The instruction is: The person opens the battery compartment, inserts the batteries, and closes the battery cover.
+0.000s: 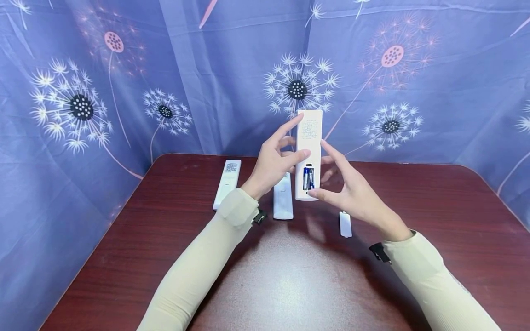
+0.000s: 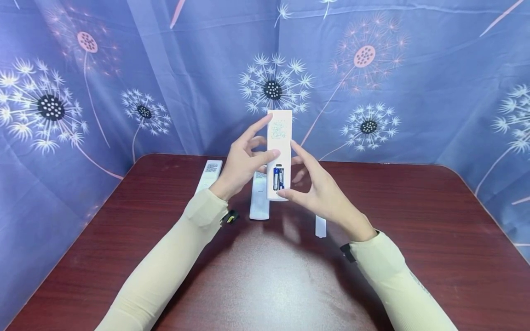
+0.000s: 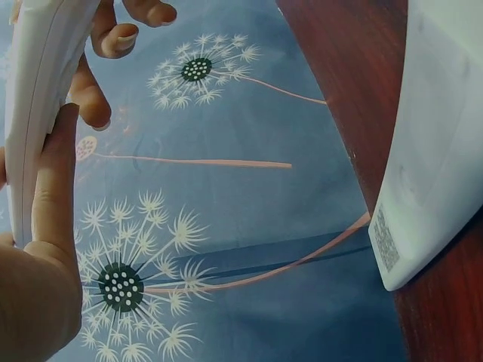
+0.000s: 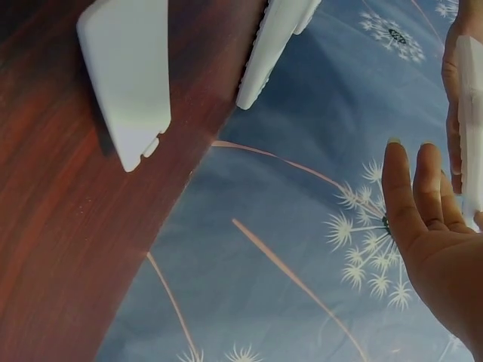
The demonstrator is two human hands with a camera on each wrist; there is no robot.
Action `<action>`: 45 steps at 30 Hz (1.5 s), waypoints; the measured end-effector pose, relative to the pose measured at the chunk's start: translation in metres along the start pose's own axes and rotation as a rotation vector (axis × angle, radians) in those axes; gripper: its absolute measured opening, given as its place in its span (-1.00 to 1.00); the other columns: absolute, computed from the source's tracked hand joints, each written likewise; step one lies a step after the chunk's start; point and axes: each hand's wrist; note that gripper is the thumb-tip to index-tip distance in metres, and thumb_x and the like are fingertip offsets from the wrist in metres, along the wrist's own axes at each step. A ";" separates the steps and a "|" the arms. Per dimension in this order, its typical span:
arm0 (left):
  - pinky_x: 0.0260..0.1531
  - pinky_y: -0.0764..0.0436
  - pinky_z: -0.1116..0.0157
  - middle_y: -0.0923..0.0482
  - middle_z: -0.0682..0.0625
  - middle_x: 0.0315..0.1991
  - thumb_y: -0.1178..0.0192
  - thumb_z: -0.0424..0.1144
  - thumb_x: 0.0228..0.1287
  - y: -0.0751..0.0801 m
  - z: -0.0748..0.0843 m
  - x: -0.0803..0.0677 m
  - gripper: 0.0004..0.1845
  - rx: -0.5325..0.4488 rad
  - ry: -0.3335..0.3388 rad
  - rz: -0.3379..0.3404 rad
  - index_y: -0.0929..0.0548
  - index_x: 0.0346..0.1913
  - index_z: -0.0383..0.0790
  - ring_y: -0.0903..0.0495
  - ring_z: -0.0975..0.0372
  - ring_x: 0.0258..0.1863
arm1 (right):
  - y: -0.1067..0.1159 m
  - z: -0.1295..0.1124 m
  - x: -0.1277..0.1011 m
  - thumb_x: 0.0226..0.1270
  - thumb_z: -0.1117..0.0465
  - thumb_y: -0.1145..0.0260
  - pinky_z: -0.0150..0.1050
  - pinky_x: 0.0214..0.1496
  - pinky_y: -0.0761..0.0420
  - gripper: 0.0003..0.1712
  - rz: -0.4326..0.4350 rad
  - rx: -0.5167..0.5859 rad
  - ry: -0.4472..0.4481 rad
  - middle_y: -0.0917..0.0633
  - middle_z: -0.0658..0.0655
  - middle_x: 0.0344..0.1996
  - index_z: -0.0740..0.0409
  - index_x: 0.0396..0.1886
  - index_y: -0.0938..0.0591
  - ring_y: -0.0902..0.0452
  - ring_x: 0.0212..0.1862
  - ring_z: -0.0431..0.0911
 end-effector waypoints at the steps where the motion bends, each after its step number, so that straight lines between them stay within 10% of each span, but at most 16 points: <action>1: -0.42 -0.77 0.14 -0.62 -0.21 -0.03 -0.39 -0.45 0.41 0.000 0.000 0.000 -0.17 -0.002 -0.002 0.000 -0.41 0.61 0.28 -0.81 -0.02 -0.24 | 0.000 0.000 0.000 0.19 0.38 -0.65 -0.29 -0.10 -0.62 0.29 0.001 -0.003 -0.001 -0.61 0.09 0.18 -0.23 0.75 -0.11 -0.61 -0.10 -0.02; 45: -0.46 -0.76 0.15 -0.63 -0.21 -0.03 -0.38 -0.48 0.40 -0.006 0.000 -0.001 -0.16 0.008 -0.028 0.007 -0.41 0.60 0.25 -0.80 -0.05 -0.31 | 0.000 0.004 0.002 0.22 0.32 -0.65 -0.26 -0.32 -0.51 0.29 0.039 -0.078 0.034 -0.61 0.13 0.24 -0.21 0.77 -0.06 -0.56 -0.14 -0.07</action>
Point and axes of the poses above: each hand's wrist, its own x-axis towards the middle knuckle, its own y-axis out of the back of the hand, z = x × y
